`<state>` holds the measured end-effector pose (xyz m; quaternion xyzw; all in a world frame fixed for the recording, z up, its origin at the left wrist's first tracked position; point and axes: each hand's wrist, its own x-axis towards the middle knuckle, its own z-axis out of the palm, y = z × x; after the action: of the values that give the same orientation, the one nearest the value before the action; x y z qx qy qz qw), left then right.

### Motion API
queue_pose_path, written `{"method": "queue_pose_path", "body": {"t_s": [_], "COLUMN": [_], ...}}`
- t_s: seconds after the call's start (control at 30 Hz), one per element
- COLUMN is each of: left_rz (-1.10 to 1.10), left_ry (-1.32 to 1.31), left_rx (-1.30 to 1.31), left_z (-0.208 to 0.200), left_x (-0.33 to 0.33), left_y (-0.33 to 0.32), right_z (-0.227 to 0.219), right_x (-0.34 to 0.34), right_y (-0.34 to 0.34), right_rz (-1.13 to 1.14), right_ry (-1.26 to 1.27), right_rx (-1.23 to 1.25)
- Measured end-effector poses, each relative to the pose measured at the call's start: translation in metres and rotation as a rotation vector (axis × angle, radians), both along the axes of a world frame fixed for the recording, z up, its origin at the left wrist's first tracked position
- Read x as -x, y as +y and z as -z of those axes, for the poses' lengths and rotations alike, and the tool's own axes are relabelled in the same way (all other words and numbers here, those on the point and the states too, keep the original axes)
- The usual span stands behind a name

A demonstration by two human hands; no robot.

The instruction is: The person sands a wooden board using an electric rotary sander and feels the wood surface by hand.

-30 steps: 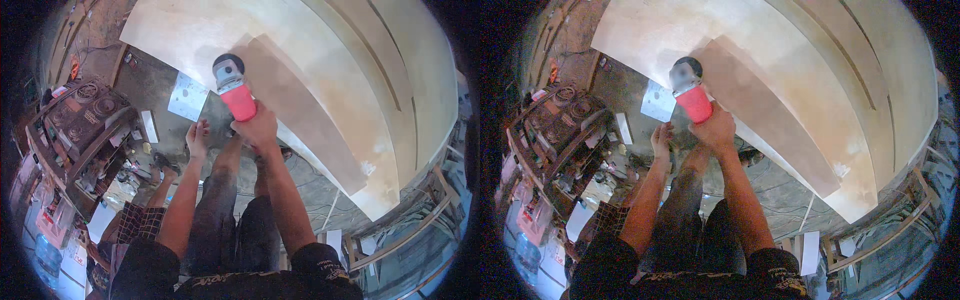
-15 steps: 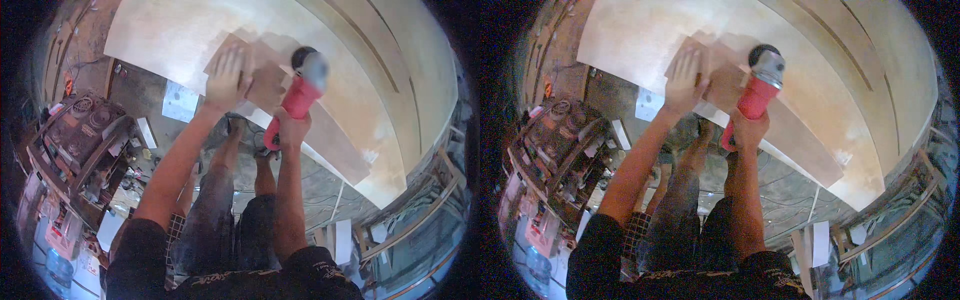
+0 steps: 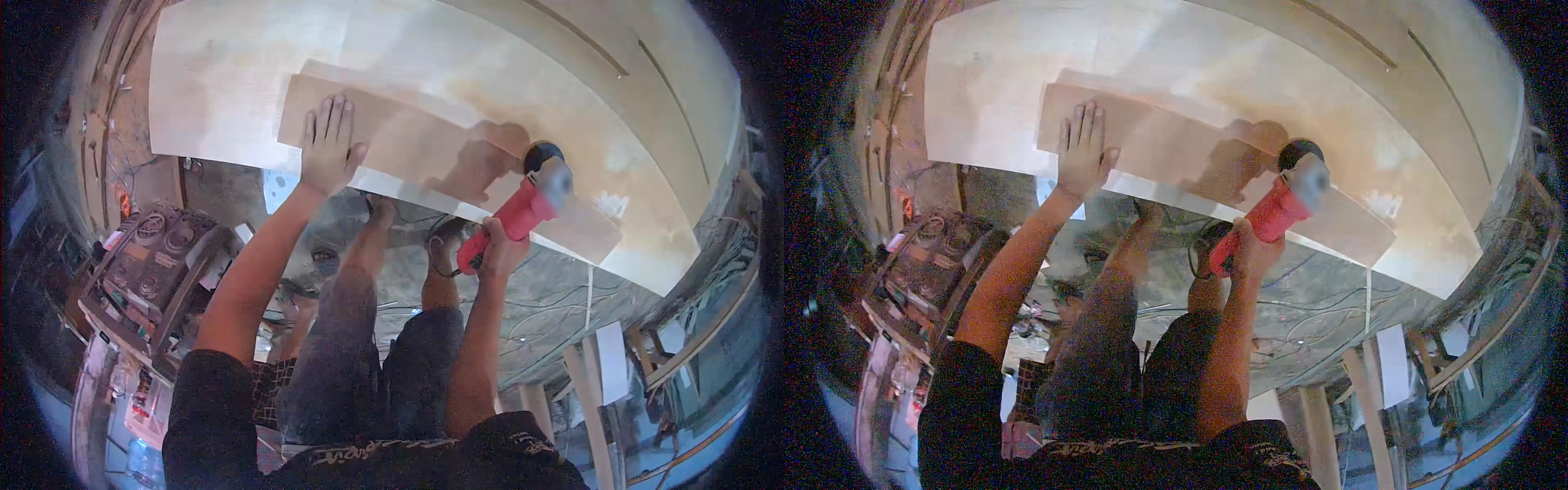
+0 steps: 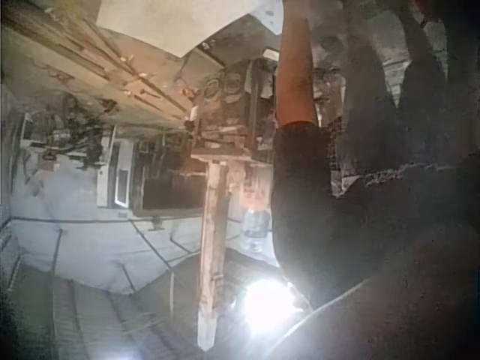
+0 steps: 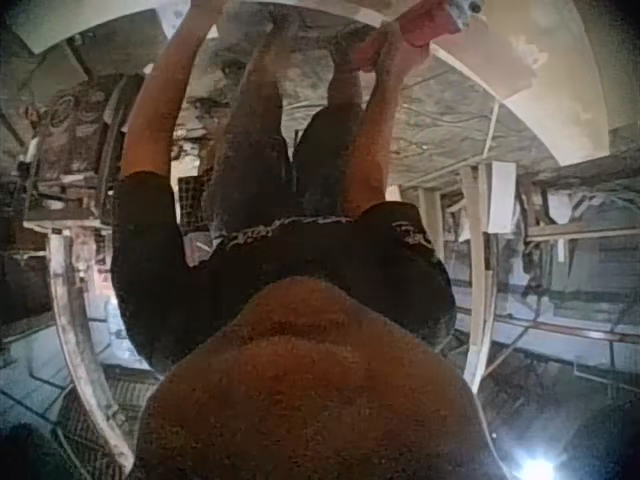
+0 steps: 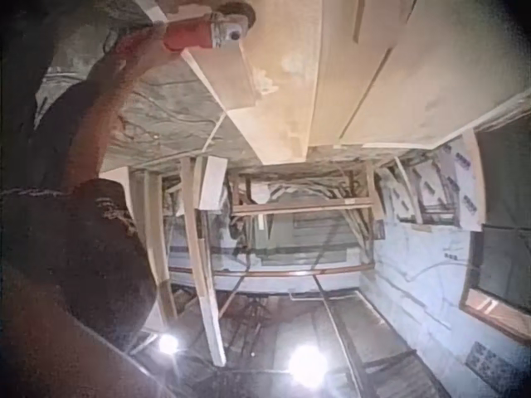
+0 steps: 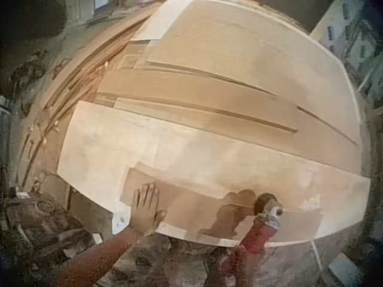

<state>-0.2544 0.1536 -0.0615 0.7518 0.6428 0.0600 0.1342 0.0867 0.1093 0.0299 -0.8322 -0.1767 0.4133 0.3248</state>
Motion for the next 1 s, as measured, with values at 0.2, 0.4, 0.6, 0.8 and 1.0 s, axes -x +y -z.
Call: {"method": "queue_pose_path", "body": {"t_s": [0.2, 0.4, 0.6, 0.8, 1.0], "left_rz": [0.012, -0.021, -0.079, -0.188, -0.38], "left_ry": [-0.04, -0.088, -0.001, 0.104, 0.142], "left_rx": [0.082, 0.161, 0.061, -0.001, 0.019], "left_z": [-0.004, -0.014, -0.013, -0.003, -0.002], "left_x": [-0.003, -0.009, 0.005, 0.021, 0.061], "left_y": [-0.044, -0.06, -0.035, -0.036, -0.071], "right_z": [-0.008, 0.015, 0.03, 0.013, 0.007], "right_x": [0.042, 0.062, 0.07, 0.097, 0.159], "right_y": [-0.03, -0.07, -0.083, -0.068, -0.048], "right_rz": [-0.013, -0.195, -0.246, -0.384, -0.49], "right_ry": [0.131, 0.031, -0.041, 0.017, -0.061], "right_rx": [0.045, 0.034, 0.1, 0.024, 0.059]}}
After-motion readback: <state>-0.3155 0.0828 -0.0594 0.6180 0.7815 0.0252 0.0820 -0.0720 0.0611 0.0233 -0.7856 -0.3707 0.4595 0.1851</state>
